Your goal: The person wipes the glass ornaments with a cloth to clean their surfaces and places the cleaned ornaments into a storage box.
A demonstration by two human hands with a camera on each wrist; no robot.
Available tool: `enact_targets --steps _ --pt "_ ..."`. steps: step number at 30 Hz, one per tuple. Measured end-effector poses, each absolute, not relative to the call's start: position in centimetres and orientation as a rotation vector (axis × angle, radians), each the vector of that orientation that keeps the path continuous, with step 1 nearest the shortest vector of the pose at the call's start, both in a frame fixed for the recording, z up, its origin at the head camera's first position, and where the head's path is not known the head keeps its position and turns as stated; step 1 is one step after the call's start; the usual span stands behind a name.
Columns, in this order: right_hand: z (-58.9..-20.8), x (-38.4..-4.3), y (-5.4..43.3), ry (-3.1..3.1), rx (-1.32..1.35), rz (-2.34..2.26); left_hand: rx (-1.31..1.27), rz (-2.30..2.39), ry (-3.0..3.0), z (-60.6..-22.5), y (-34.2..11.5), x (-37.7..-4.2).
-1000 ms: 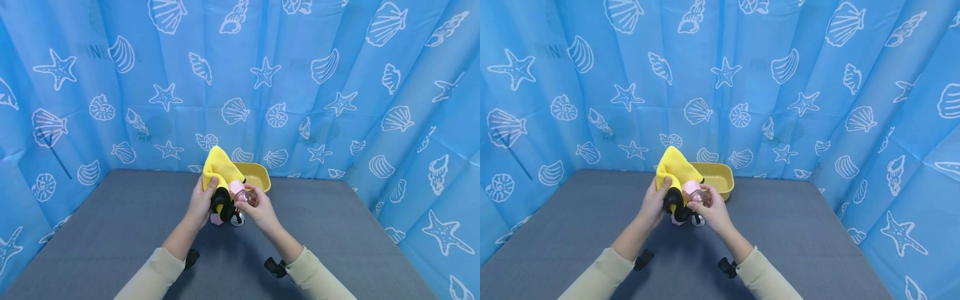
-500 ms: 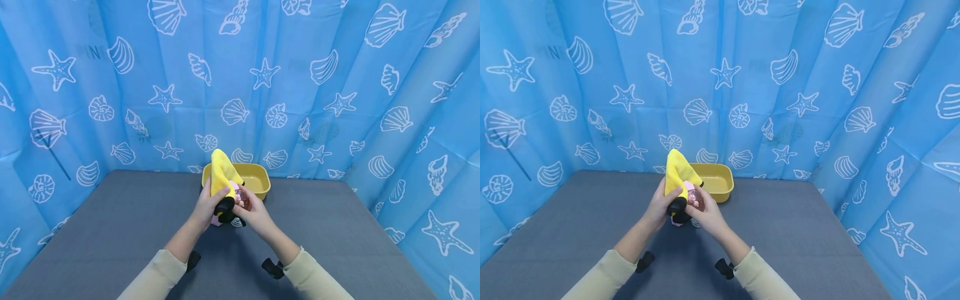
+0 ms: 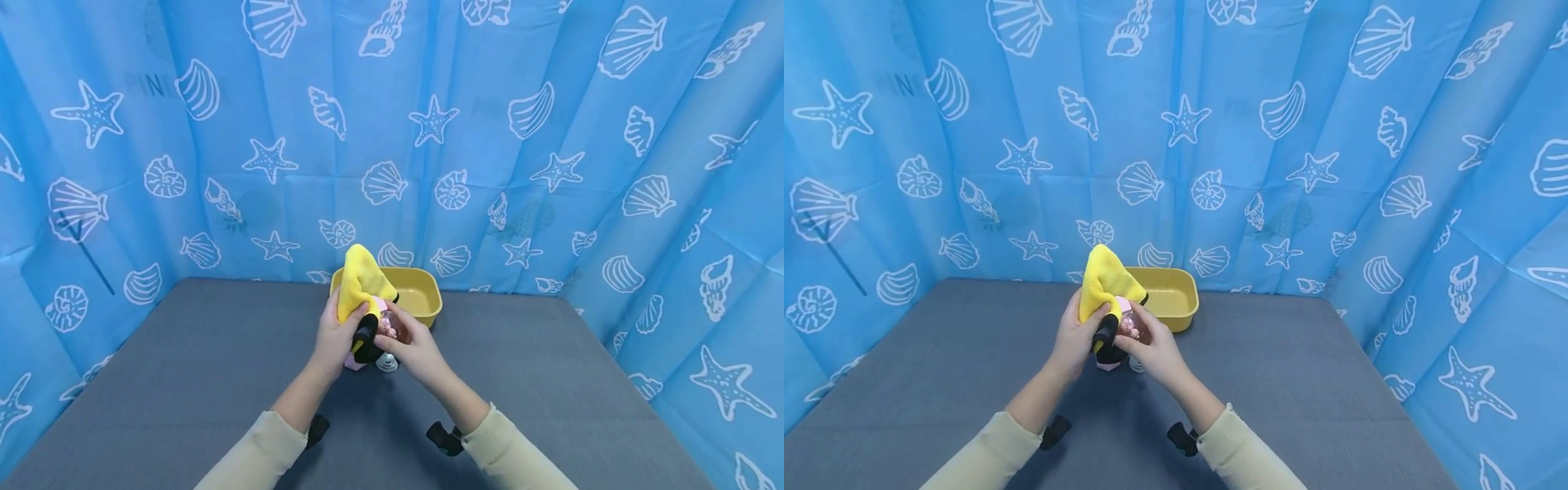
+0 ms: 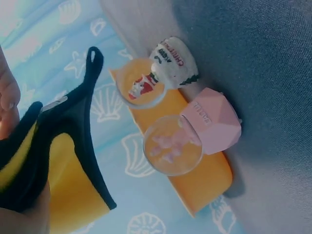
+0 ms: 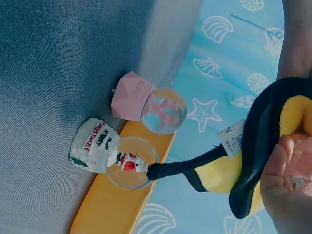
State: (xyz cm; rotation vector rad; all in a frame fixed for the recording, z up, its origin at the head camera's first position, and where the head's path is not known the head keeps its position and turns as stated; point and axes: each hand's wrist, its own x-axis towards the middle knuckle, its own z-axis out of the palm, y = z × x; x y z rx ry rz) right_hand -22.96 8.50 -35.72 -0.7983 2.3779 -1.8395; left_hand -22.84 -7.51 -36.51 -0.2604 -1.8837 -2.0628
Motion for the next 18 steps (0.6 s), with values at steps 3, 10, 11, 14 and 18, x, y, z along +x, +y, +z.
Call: enact_targets --steps 3,10,11,14,18 --pt "-35.78 -22.80 8.65 2.352 -0.763 -1.872 -0.180 -2.089 -1.852 -36.45 -7.54 -22.92" --pt "-36.12 -22.68 8.85 2.372 -0.709 -1.922 -0.164 -2.260 -1.789 -36.13 -8.12 -22.97" --pt "-36.15 -22.69 8.83 2.388 -0.717 -1.925 -0.195 -2.271 -1.797 -36.09 -8.13 -22.89" --pt "-36.11 -22.63 8.66 2.468 -0.761 -1.922 -0.297 -2.283 -1.833 -36.14 -8.06 -22.69" --pt "-36.01 -22.53 8.36 2.637 -0.864 -1.859 -0.371 -2.237 -1.892 -36.47 -7.83 -22.67"
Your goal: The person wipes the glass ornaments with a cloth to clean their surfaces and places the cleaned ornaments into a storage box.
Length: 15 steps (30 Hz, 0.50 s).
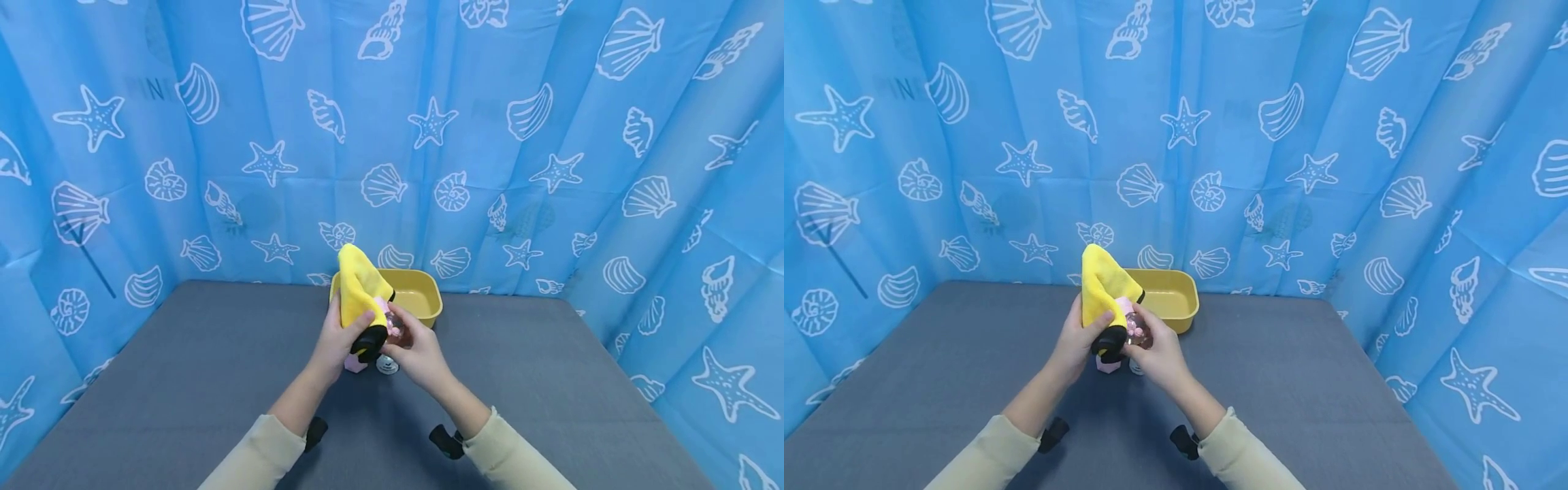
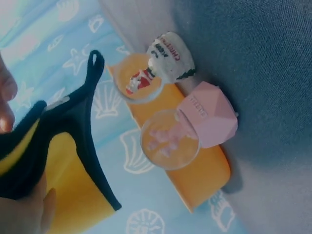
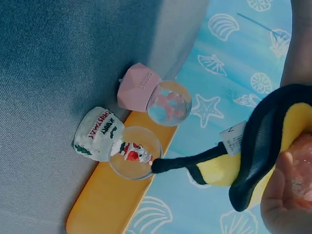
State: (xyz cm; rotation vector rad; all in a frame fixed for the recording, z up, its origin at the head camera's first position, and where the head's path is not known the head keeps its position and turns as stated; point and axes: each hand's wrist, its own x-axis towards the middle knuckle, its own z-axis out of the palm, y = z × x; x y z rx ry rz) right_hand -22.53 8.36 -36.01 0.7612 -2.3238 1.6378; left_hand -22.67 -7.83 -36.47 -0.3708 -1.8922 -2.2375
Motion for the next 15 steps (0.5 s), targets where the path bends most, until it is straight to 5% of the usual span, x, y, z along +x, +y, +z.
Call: enact_targets --steps 15 --pt "-36.53 -22.44 7.95 -2.311 0.852 1.282 -0.149 -2.037 -1.813 -36.69 -7.01 -22.83"
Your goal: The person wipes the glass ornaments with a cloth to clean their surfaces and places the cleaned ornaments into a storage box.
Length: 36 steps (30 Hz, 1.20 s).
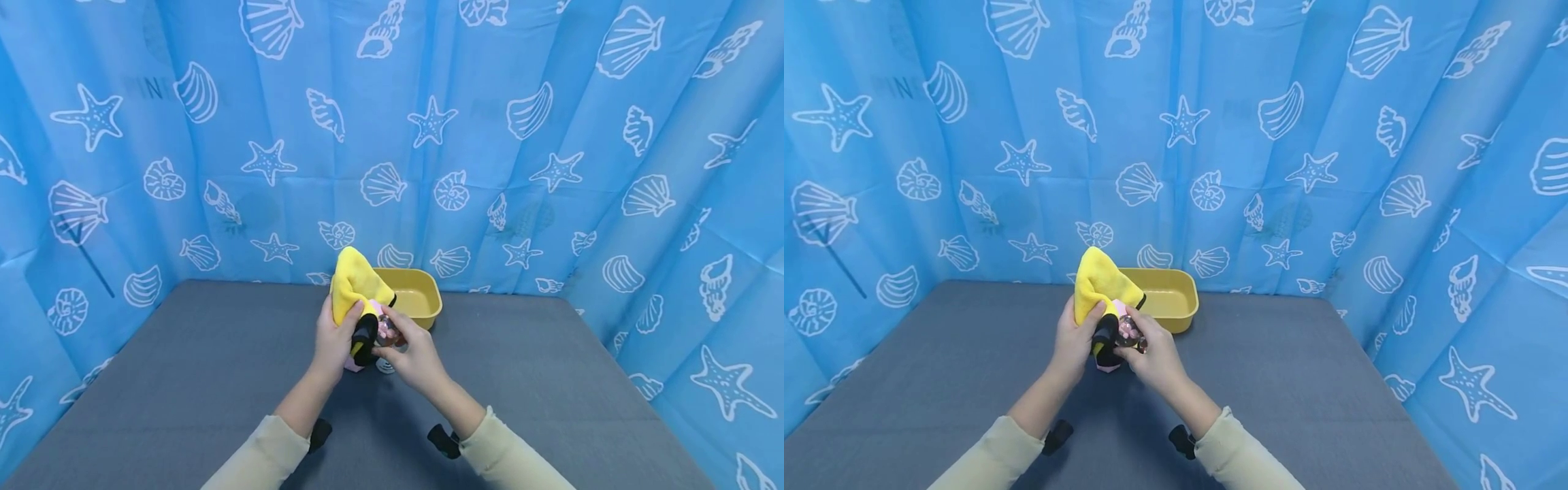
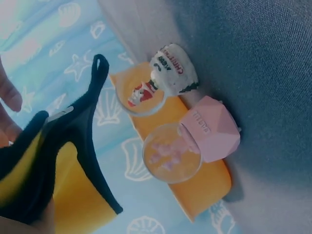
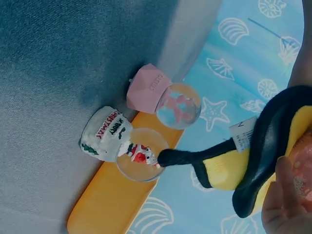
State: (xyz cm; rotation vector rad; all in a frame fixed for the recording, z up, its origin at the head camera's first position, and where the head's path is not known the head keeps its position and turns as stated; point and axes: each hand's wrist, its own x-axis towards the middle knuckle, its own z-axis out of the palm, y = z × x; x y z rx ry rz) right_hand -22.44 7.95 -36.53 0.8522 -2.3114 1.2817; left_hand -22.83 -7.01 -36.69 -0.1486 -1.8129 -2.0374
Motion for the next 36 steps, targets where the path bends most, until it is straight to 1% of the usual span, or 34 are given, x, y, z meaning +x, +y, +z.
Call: enact_targets --steps 10,19,24,28,32,36 --pt "-36.3 -22.6 8.5 -2.330 0.818 1.296 -0.091 -2.139 -1.808 -36.2 -8.0 -22.8" --pt "-36.5 -23.4 8.3 -2.148 1.017 1.084 -0.229 -2.195 -1.883 -36.1 -7.6 -22.8" --pt "-36.9 -23.3 7.8 -2.121 1.028 1.058 -0.093 -2.202 -1.812 -36.6 -7.3 -23.2" --pt "-36.8 -22.8 7.5 -2.266 0.989 1.241 -0.019 -2.201 -1.758 -36.8 -7.1 -23.1" --pt "-36.6 -22.6 7.3 -2.344 0.892 1.578 -0.038 -2.174 -1.739 -36.9 -7.2 -22.9" --pt "-36.2 -22.7 7.3 -2.342 0.835 1.803 -0.069 -2.126 -1.724 -36.9 -7.3 -22.8"
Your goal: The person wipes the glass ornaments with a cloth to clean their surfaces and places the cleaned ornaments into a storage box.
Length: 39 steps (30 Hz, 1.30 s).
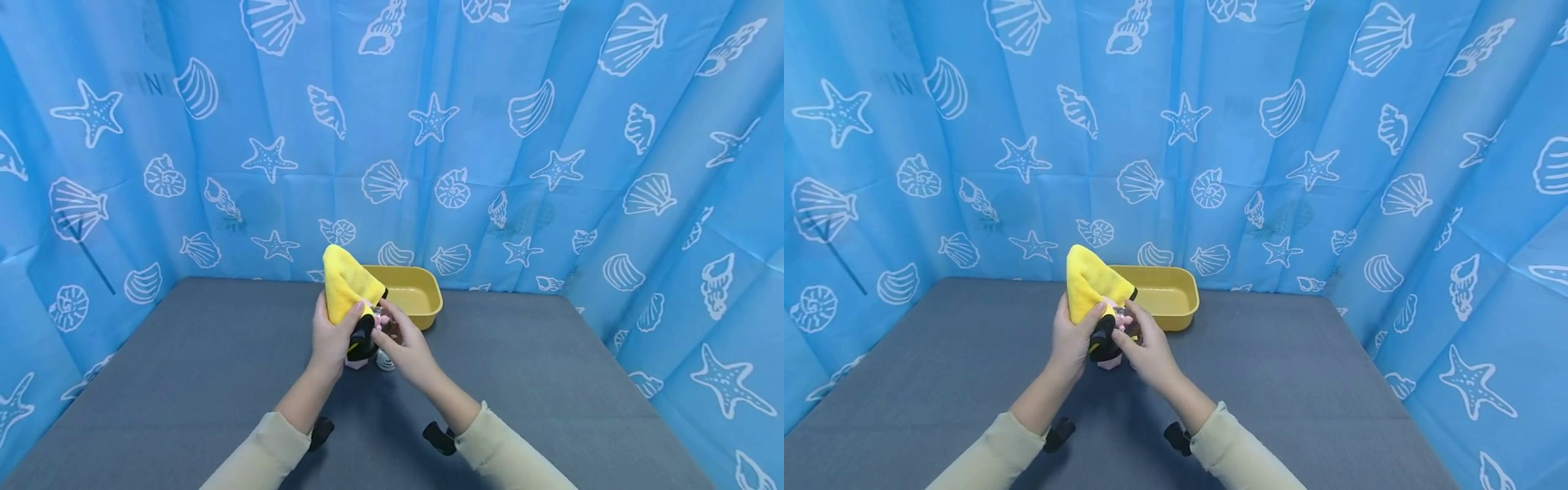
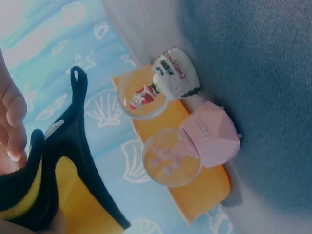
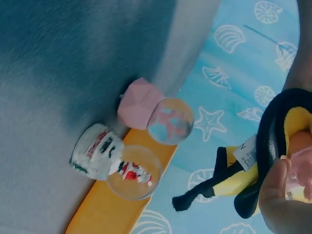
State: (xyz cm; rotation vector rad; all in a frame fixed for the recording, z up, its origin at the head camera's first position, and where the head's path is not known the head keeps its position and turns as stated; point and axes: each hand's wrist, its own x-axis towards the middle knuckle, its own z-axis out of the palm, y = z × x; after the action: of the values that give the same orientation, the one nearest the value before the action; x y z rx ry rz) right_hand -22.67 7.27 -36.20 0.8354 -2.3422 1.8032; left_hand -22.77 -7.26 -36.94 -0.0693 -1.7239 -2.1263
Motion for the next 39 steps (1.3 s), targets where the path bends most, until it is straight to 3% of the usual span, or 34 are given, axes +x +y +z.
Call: enact_targets --steps 10,19,27,39 --pt "-35.7 -22.8 7.5 -2.338 0.729 2.027 -0.133 -2.070 -1.749 -36.8 -7.3 -22.4" --pt "-35.9 -22.4 7.8 -2.235 0.730 1.953 -0.004 -2.206 -1.654 -36.4 -7.9 -22.9" --pt "-36.3 -22.5 7.5 -2.166 0.888 1.575 -0.244 -2.213 -1.713 -36.4 -8.0 -22.5" --pt "-36.9 -22.5 6.7 -2.134 0.898 1.317 -0.145 -2.111 -1.739 -36.6 -7.0 -22.5"
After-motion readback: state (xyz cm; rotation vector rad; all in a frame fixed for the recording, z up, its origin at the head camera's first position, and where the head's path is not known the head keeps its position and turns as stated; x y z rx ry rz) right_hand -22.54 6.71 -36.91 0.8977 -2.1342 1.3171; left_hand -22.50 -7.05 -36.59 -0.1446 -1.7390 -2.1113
